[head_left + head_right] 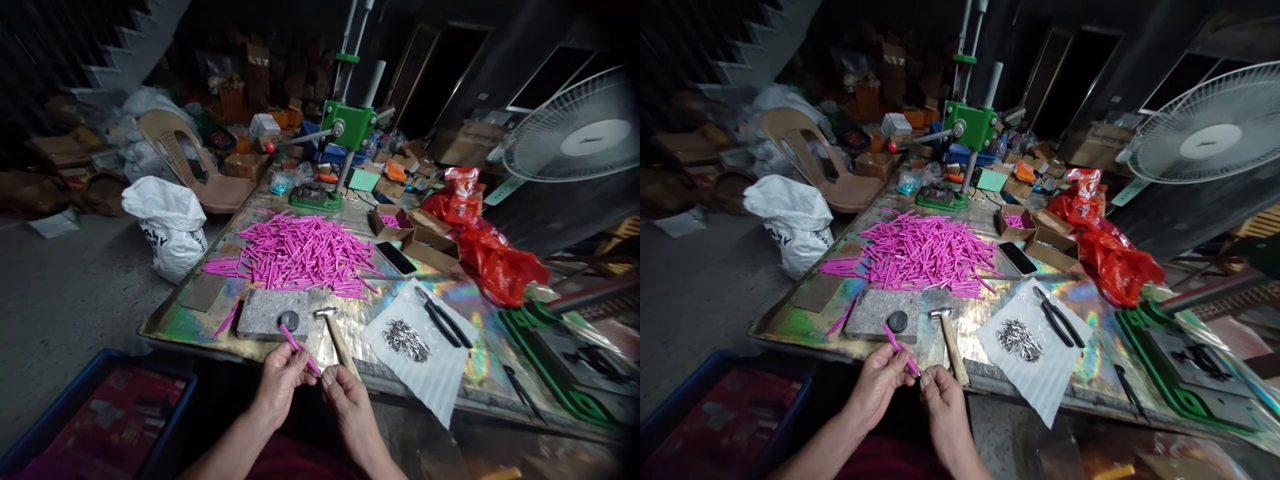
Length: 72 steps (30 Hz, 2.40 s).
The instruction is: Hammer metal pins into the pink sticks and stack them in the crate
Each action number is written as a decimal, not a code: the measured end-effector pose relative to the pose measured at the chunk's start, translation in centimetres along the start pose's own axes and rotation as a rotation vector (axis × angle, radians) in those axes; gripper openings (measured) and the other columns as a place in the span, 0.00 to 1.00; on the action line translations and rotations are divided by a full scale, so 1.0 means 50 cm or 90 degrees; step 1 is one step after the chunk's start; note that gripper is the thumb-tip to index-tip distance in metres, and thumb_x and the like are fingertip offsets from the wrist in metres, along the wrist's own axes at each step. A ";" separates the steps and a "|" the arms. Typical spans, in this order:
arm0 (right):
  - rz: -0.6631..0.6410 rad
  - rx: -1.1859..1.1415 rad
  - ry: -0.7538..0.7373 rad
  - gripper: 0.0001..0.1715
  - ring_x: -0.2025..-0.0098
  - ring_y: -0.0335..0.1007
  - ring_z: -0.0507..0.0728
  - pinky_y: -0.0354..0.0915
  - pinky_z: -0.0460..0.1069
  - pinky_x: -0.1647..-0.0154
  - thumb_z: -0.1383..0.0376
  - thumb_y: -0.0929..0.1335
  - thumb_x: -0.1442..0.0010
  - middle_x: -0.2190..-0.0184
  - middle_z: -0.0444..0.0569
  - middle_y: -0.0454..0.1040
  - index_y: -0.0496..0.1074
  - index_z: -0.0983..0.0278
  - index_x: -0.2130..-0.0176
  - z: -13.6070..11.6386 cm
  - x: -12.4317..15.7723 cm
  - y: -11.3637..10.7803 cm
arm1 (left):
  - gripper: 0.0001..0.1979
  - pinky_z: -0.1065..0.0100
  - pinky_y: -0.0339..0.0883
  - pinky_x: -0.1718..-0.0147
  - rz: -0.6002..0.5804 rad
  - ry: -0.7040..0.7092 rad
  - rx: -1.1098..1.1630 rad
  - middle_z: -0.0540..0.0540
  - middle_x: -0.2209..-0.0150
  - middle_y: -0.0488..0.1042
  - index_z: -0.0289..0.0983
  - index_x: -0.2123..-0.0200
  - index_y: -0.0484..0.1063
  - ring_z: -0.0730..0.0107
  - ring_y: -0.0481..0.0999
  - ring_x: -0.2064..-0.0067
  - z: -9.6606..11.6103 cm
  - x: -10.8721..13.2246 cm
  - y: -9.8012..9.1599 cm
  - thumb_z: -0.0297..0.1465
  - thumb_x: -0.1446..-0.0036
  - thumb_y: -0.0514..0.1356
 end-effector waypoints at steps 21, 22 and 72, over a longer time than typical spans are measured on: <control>-0.030 -0.071 -0.004 0.20 0.82 0.41 0.46 0.40 0.44 0.81 0.51 0.65 0.51 0.86 0.36 0.53 0.58 0.64 0.78 0.020 -0.012 -0.004 | 0.11 0.77 0.54 0.83 -0.011 0.080 -0.117 0.53 0.81 0.67 0.33 0.75 0.67 0.82 0.60 0.82 -0.010 -0.002 -0.003 0.36 0.54 0.60; -0.038 -0.088 -0.010 0.19 0.82 0.42 0.46 0.41 0.44 0.81 0.52 0.65 0.50 0.86 0.36 0.53 0.58 0.64 0.78 0.025 -0.015 -0.005 | 0.11 0.77 0.54 0.83 -0.008 0.081 -0.118 0.53 0.81 0.67 0.33 0.75 0.67 0.82 0.60 0.82 -0.010 -0.003 -0.004 0.36 0.54 0.60; 0.114 0.016 -0.058 0.21 0.82 0.47 0.49 0.48 0.45 0.81 0.49 0.65 0.54 0.84 0.38 0.53 0.59 0.62 0.79 0.025 -0.039 -0.097 | 0.04 0.74 0.61 0.78 0.169 0.420 -0.478 0.52 0.81 0.69 0.38 0.77 0.68 0.74 0.67 0.80 0.091 -0.083 -0.057 0.29 0.53 0.55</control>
Point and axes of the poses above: each hand's wrist, its own x-axis away from the middle knuckle, its own y-axis out of the palm, z = x × y, the point moved 1 cm from there along -x, towards the middle knuckle
